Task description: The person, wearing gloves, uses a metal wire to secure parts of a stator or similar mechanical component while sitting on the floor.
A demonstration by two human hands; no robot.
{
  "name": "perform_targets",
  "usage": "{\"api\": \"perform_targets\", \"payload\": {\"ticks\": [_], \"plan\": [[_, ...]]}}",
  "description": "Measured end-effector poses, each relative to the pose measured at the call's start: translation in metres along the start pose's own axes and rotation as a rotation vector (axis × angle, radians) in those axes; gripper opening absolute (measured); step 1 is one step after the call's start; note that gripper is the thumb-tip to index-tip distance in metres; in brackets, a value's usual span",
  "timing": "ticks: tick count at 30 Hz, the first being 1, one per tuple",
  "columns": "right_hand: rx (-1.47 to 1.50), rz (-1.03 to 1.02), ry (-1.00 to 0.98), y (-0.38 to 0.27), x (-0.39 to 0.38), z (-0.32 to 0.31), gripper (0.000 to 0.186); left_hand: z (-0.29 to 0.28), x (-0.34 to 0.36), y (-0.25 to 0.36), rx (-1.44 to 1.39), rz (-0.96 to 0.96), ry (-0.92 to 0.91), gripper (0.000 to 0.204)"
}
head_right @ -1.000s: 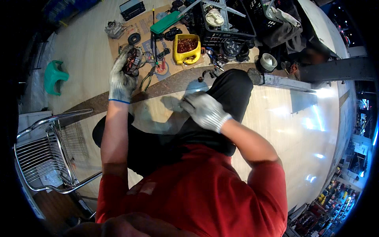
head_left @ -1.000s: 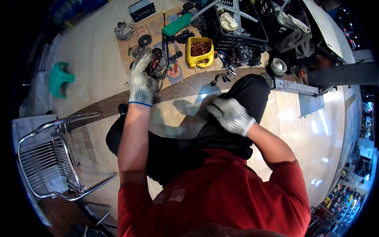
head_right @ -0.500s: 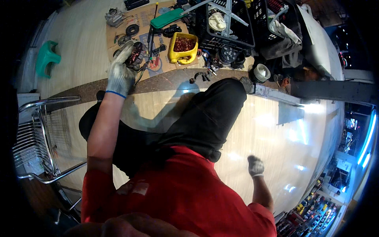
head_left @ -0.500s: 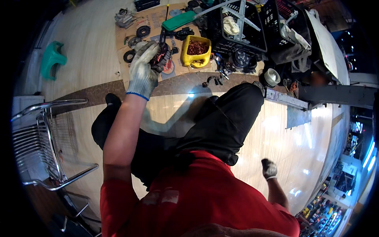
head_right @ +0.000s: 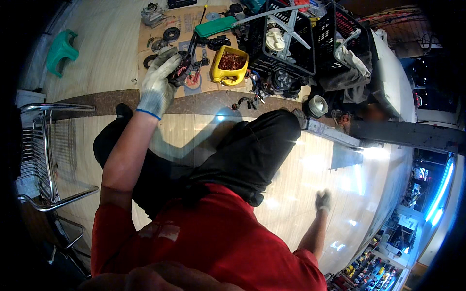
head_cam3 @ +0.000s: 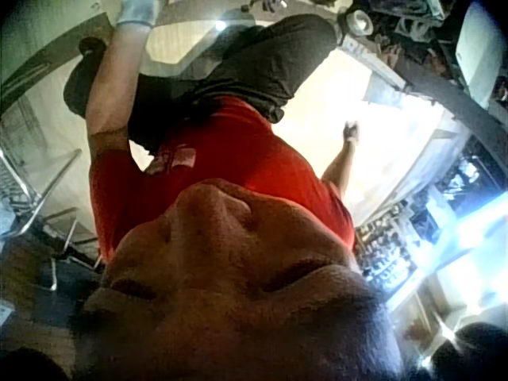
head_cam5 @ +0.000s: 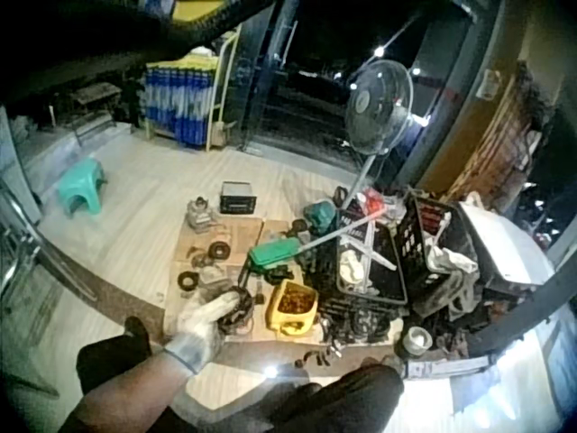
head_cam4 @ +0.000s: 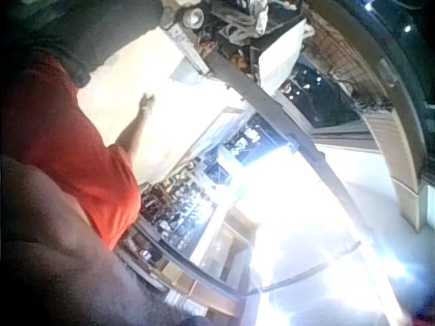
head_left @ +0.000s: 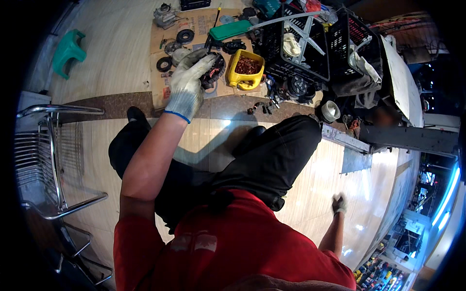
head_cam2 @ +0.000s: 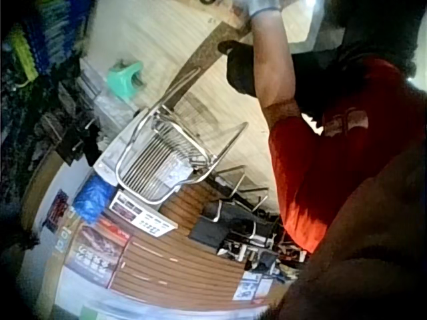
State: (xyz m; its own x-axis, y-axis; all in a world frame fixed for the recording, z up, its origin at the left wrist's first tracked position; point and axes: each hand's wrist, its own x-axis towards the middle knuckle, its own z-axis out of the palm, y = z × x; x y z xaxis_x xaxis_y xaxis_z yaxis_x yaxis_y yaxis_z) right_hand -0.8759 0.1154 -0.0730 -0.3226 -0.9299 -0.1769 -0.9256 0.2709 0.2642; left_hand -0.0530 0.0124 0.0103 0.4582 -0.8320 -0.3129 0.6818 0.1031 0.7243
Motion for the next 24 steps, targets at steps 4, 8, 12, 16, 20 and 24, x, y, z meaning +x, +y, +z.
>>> {"api": "perform_targets", "payload": {"ticks": [4,8,12,16,20,24], "plan": [[0.653,-0.399,0.481,-0.317,-0.009,-0.219,0.040,-0.007,-0.008,0.004,-0.029,0.069,-0.003,0.035],[0.781,-1.049,0.691,-0.496,-0.057,-0.258,0.052,-0.004,-0.007,-0.005,-0.016,0.126,-0.073,0.037],[0.486,-0.860,-0.204,-0.598,-0.126,-0.299,0.051,-0.005,-0.012,0.000,0.074,0.198,-0.106,0.040],[0.617,-1.094,-0.329,-0.602,-0.121,-0.286,0.043,-0.009,-0.015,0.005,0.198,0.248,-0.143,0.043],[1.018,-0.977,-0.292,-0.587,-0.112,-0.295,0.031,-0.015,-0.021,0.013,0.410,0.281,-0.163,0.043],[0.891,-0.902,-0.240,-0.577,-0.078,-0.302,0.032,-0.007,-0.029,0.025,0.433,0.178,-0.280,0.044]]}}
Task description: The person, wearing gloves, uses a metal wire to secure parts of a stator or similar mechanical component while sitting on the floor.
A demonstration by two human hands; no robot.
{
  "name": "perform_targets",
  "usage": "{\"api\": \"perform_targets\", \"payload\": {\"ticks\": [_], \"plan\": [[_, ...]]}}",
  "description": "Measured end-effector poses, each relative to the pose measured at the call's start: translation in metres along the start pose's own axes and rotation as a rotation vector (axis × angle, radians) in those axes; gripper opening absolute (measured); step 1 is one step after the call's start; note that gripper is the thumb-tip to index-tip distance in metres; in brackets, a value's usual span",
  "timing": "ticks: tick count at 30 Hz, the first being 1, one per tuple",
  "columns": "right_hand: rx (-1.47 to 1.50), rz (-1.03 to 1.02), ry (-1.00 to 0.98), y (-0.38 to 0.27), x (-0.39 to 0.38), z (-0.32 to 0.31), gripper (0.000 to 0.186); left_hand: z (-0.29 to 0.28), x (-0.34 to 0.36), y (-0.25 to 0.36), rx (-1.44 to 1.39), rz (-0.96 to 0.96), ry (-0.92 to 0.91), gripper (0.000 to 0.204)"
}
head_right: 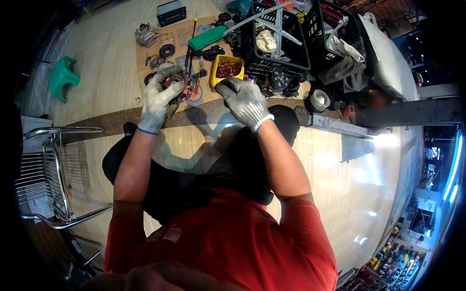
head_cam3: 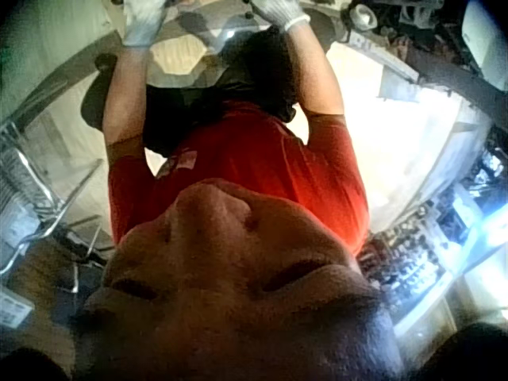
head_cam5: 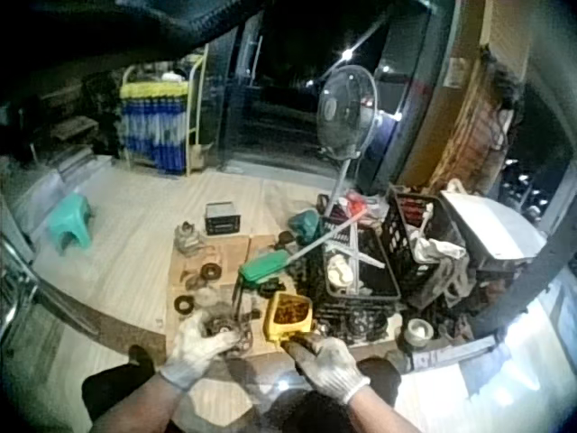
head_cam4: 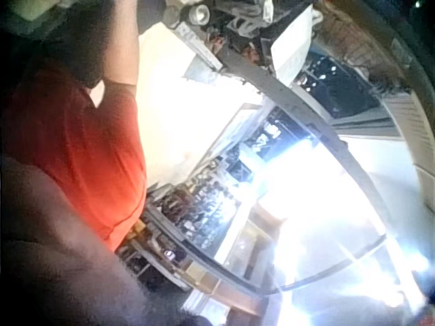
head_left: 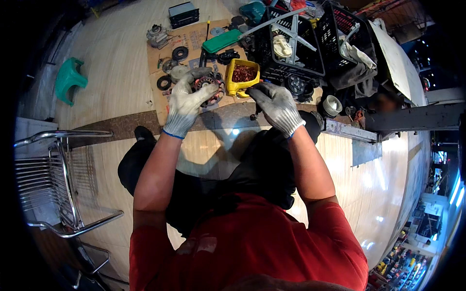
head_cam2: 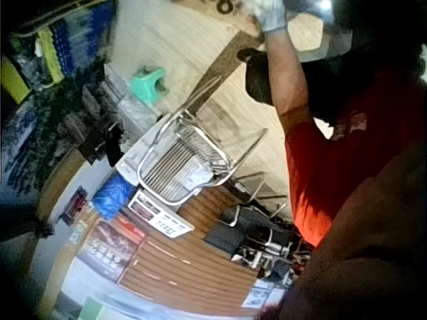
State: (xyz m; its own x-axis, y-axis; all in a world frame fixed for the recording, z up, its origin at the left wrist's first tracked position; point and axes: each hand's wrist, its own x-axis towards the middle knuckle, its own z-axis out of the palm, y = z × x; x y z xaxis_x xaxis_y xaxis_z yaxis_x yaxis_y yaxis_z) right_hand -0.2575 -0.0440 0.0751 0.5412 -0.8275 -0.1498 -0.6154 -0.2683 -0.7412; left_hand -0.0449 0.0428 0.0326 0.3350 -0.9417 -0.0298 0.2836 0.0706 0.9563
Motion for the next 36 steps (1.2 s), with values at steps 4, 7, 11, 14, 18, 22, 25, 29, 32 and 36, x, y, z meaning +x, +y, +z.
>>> {"api": "perform_targets", "payload": {"ticks": [4,7,11,14,18,22,25,29,32,36], "plan": [[-0.152,-0.122,-0.018,0.062,0.003,0.010,0.034,-0.007,0.012,-0.018,-0.196,-0.075,-0.069,0.037],[-0.130,-0.138,-0.145,0.079,-0.008,0.010,0.035,-0.001,0.012,-0.005,-0.478,-0.239,-0.050,0.030],[-0.107,-0.133,-0.191,0.070,-0.035,0.013,0.035,-0.004,0.013,-0.013,-0.607,-0.187,0.034,0.030],[-0.154,-0.103,-0.243,0.067,-0.053,0.004,0.035,-0.002,0.018,-0.017,-0.626,-0.176,0.158,0.029],[-0.349,-0.023,-0.302,0.057,-0.078,-0.023,0.046,-0.006,0.022,-0.021,-0.638,-0.157,0.215,0.028],[-0.534,-0.081,-0.073,0.037,-0.082,-0.033,0.075,-0.004,0.021,-0.024,-0.629,-0.128,0.232,0.027],[-0.528,-0.181,0.066,0.005,-0.062,-0.022,0.075,-0.001,0.022,-0.027,-0.588,-0.137,0.196,0.028],[-0.328,-0.139,-0.074,-0.017,-0.013,0.021,0.062,0.003,0.019,-0.030,-0.541,-0.128,0.102,0.030],[-0.120,-0.131,-0.235,0.000,0.017,0.055,0.044,0.005,0.026,-0.037,-0.535,-0.114,0.114,0.034],[-0.304,-0.622,-0.034,0.022,0.000,0.067,0.025,0.003,0.028,-0.039,-0.537,-0.075,0.163,0.032]]}}
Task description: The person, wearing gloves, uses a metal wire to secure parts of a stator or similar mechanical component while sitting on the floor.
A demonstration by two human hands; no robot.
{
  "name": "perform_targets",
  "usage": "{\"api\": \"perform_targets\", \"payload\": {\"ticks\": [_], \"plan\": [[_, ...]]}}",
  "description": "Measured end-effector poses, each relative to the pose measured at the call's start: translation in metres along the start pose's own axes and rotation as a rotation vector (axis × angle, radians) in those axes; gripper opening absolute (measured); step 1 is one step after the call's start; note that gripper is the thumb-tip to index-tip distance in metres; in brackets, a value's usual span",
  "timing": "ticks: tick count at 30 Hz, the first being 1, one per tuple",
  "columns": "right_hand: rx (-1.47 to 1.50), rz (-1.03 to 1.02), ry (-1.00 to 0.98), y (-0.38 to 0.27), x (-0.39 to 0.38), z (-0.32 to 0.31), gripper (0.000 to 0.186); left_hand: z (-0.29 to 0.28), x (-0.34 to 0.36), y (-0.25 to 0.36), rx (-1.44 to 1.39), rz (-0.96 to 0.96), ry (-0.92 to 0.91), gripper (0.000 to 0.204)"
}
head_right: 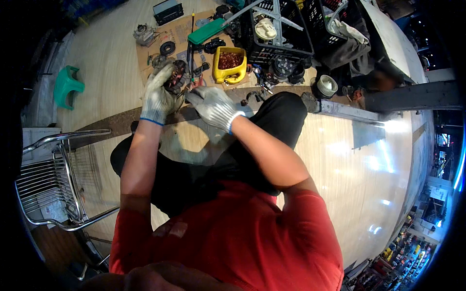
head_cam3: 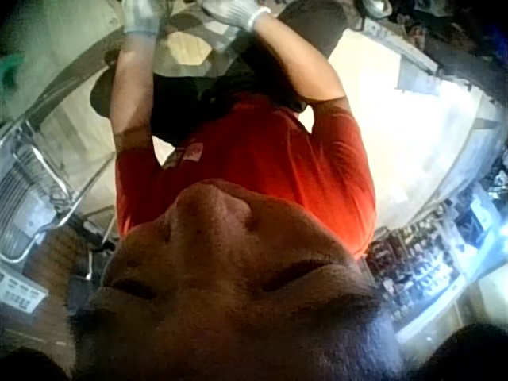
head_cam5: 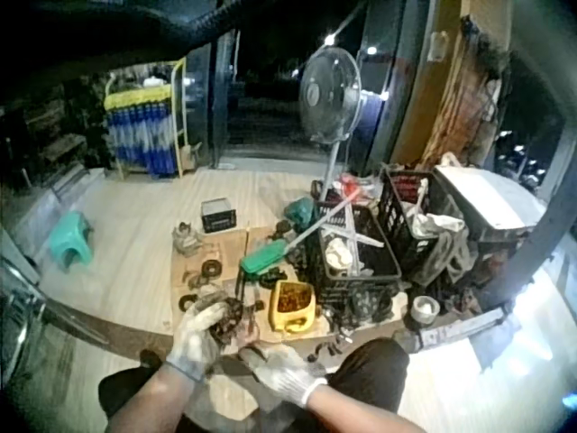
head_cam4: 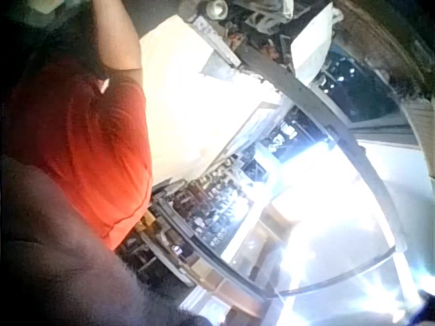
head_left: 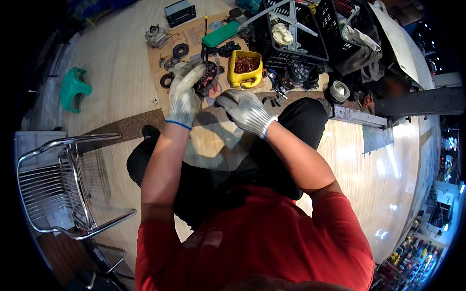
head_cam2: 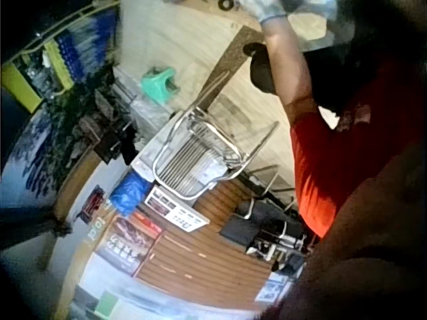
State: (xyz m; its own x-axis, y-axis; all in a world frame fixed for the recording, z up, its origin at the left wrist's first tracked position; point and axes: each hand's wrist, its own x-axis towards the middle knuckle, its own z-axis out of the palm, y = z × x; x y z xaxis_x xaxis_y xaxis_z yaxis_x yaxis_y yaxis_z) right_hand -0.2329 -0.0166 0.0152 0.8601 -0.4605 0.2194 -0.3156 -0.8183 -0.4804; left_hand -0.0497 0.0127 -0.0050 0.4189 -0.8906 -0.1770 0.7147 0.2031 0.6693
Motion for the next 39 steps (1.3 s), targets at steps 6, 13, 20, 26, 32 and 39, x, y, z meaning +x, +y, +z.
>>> {"api": "perform_targets", "payload": {"ticks": [6,13,20,26,32,39], "plan": [[0.082,0.433,-0.265,-0.019,-0.077,-0.044,0.030,-0.017,0.001,0.000,-0.016,-0.026,0.113,0.024],[-0.400,0.501,-0.004,0.013,-0.248,-0.095,0.020,-0.012,0.012,0.002,0.059,-0.123,0.091,0.027],[-0.614,1.043,-0.233,0.080,-0.437,-0.124,0.034,-0.035,0.022,0.001,0.139,-0.103,0.238,0.041],[-0.550,1.195,-0.190,0.056,-0.585,-0.120,0.034,-0.075,0.050,0.004,0.056,-0.188,-0.029,0.031],[-0.440,1.421,-0.511,0.030,-0.617,-0.069,0.035,-0.061,0.031,0.013,0.076,-0.170,0.008,0.033],[0.242,1.441,-0.756,0.051,-0.585,-0.028,0.053,-0.024,-0.015,-0.001,0.128,-0.196,0.017,0.030]]}}
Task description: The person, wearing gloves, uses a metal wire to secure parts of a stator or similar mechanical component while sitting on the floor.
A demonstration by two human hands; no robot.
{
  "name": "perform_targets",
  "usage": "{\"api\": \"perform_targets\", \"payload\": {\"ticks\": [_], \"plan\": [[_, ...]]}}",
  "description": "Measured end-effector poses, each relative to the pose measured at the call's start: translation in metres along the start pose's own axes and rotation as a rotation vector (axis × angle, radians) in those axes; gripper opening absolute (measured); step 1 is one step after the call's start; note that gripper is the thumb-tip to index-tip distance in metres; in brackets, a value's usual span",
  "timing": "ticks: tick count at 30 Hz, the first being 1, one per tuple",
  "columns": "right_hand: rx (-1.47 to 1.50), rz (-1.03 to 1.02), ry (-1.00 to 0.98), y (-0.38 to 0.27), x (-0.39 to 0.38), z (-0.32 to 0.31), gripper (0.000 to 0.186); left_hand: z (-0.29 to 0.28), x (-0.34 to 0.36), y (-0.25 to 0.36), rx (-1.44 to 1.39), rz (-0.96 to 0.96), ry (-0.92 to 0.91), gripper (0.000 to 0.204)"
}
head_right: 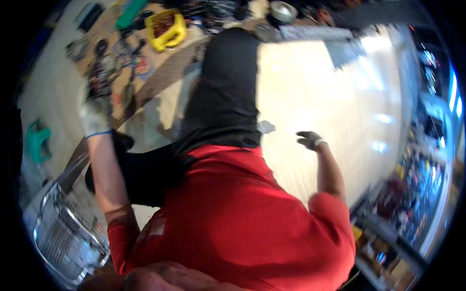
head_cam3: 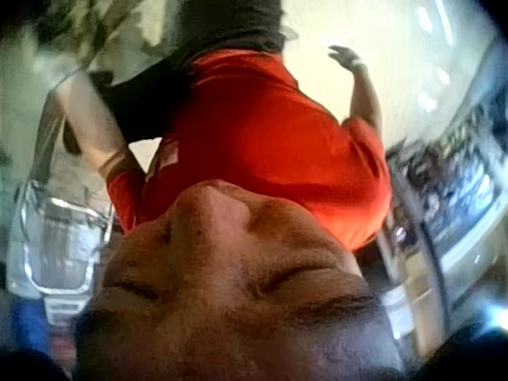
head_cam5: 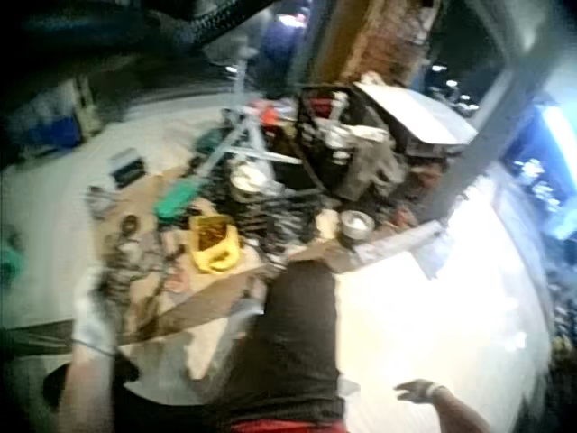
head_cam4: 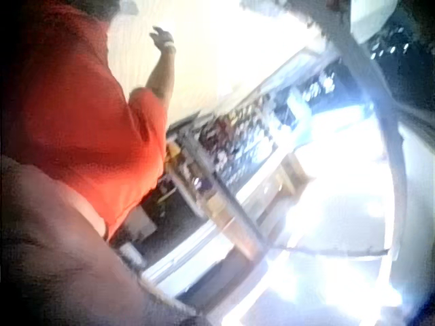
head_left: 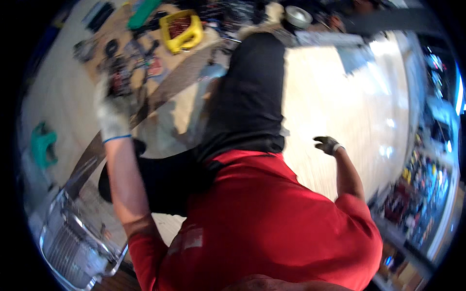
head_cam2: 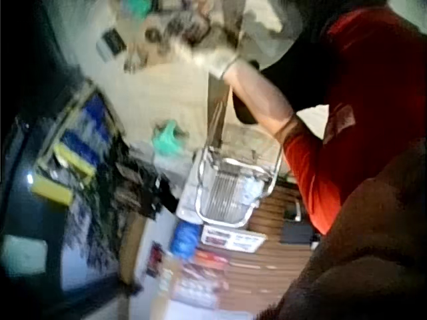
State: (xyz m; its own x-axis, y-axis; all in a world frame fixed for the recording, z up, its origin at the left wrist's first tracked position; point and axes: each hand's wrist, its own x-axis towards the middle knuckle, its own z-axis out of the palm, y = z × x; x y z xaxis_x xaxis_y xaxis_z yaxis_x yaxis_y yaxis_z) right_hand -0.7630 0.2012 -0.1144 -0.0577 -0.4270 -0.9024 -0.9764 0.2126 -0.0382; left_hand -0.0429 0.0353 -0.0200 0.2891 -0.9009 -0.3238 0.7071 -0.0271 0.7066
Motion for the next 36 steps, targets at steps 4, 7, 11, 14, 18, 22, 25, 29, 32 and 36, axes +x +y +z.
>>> {"api": "perform_targets", "payload": {"ticks": [4,7,11,14,18,22,25,29,32,36], "plan": [[0.066,-0.154,0.781,-0.063,0.006,-0.084,0.039,0.021,0.008,-0.012,-0.092,0.073,0.049,0.025],[0.118,-0.523,1.138,-0.262,-0.061,-0.169,0.032,0.025,0.003,-0.011,-0.073,0.088,0.103,0.032],[0.159,-0.945,0.937,-0.450,-0.105,-0.172,0.049,0.021,0.005,-0.015,0.018,0.199,0.008,0.035],[0.059,-0.832,0.518,-0.538,-0.112,-0.154,0.073,0.021,0.006,-0.015,0.093,0.256,0.000,0.038],[0.118,-0.949,0.289,-0.569,-0.099,-0.150,0.052,0.024,0.001,-0.009,0.284,0.316,0.097,0.045],[0.255,-0.955,0.278,-0.555,-0.095,-0.168,0.034,0.020,-0.009,0.006,0.501,0.403,-0.006,0.048],[0.400,-0.848,0.367,-0.548,-0.096,-0.189,0.030,0.022,-0.018,0.020,0.566,0.372,-0.106,0.047],[0.357,-0.838,0.301,-0.528,-0.044,-0.191,0.031,0.027,-0.018,0.026,0.317,0.120,-0.225,0.041],[0.230,-0.961,0.194,-0.519,-0.049,-0.175,0.031,0.019,-0.014,0.024,0.020,0.040,-0.288,0.039],[0.138,-0.973,0.072,-0.512,-0.039,-0.152,0.036,0.019,-0.008,0.014,-0.231,0.027,-0.174,0.036]]}}
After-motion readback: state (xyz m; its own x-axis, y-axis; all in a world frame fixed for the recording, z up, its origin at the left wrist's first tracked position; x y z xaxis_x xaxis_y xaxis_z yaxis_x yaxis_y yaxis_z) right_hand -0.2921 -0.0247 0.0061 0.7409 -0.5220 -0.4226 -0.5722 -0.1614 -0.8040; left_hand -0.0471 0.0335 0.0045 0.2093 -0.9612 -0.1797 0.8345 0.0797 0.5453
